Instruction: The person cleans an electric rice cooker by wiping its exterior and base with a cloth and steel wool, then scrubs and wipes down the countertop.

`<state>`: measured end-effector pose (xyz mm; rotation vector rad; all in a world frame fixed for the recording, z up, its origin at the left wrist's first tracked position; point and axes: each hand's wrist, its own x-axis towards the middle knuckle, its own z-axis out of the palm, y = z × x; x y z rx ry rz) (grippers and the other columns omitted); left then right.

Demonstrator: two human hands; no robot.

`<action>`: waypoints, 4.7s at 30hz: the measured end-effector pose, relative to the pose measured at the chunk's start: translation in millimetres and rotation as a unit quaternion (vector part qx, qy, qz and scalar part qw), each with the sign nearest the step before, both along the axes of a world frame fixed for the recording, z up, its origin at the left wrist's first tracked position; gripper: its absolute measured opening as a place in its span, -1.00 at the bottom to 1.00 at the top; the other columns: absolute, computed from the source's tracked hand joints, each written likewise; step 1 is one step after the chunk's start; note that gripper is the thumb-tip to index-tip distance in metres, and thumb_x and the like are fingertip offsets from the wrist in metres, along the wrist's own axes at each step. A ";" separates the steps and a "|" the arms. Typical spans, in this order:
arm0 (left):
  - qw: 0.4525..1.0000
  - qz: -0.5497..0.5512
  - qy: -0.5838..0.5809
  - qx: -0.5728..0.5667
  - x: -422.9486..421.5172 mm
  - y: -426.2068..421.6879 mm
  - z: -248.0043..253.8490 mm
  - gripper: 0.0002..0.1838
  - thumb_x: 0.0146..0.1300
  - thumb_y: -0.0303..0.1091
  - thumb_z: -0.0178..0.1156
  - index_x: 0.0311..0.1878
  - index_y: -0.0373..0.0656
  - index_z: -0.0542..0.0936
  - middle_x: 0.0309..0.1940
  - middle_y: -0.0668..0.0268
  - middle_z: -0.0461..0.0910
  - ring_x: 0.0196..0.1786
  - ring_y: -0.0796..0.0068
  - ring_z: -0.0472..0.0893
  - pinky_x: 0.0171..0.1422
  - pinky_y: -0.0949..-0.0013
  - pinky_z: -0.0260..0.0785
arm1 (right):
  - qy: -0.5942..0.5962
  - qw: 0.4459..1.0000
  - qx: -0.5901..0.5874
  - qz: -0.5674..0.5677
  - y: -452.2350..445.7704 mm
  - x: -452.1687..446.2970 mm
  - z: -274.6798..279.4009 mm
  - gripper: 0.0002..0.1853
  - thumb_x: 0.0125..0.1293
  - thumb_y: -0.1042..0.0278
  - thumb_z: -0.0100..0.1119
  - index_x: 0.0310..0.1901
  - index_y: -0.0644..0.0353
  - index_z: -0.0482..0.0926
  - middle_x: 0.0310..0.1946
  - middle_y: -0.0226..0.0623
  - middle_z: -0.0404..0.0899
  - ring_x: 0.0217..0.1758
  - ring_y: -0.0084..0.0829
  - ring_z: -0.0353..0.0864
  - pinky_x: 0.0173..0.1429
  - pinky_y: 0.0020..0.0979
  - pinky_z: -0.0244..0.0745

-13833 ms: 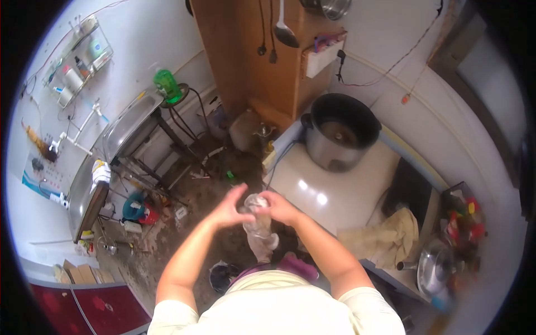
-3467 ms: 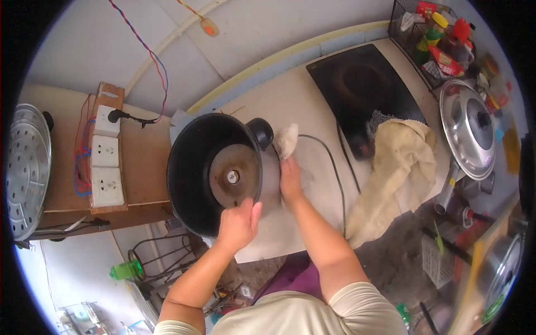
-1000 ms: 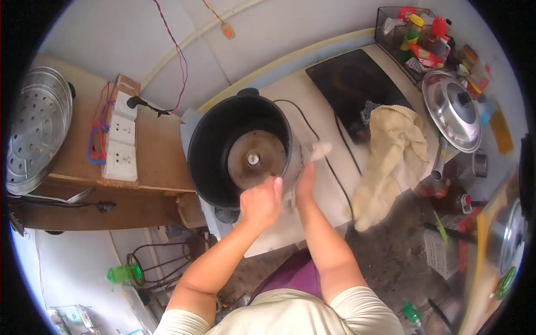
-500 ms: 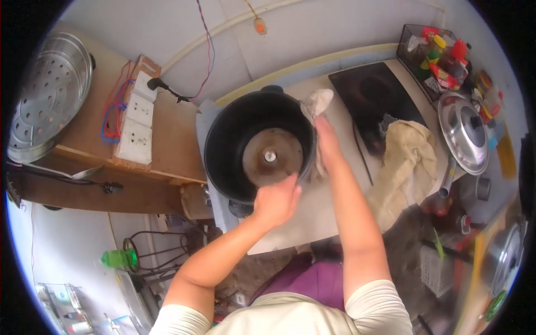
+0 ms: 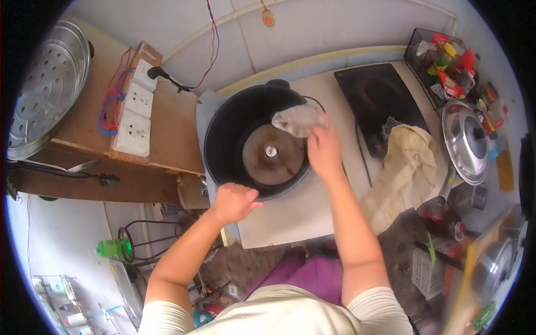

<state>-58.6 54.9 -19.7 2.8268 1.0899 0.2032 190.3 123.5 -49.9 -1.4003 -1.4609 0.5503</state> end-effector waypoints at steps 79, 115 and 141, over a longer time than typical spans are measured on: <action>0.999 0.012 0.028 -0.009 -24.9 -2.0 2.1 -0.75 0.21 -0.08 0.08 -0.31 -0.05 0.55 -0.56 0.24 0.55 -0.44 0.16 0.56 -0.37 0.18 0.37 | 0.042 0.995 0.087 0.039 -155.7 -89.0 -53.4 -0.56 -0.15 0.62 0.11 -0.11 0.13 0.50 -0.03 -0.22 0.41 0.02 -0.20 0.41 0.03 -0.25 0.36; 0.966 0.252 0.021 0.044 91.2 -48.6 -5.5 -0.71 0.33 -0.17 -0.05 -0.48 -0.12 0.38 -0.73 0.11 0.44 -0.64 0.01 0.48 -0.58 0.07 0.24 | 0.016 0.981 0.144 -0.129 -143.7 -78.7 -67.1 -0.86 -0.13 0.58 0.10 -0.45 0.23 0.58 0.14 -0.22 0.39 0.17 -0.02 0.21 0.22 -0.11 0.14; 0.968 0.237 0.029 0.073 84.9 -42.5 -12.3 -0.72 0.33 -0.21 -0.05 -0.47 -0.14 0.39 -0.76 0.14 0.35 -0.67 0.06 0.42 -0.59 0.14 0.17 | 0.215 0.971 -0.035 -0.099 -130.4 -101.1 -108.7 -0.59 0.19 0.52 -0.12 0.10 0.39 0.32 0.20 0.07 0.27 0.35 -0.04 0.11 0.40 -0.18 -0.03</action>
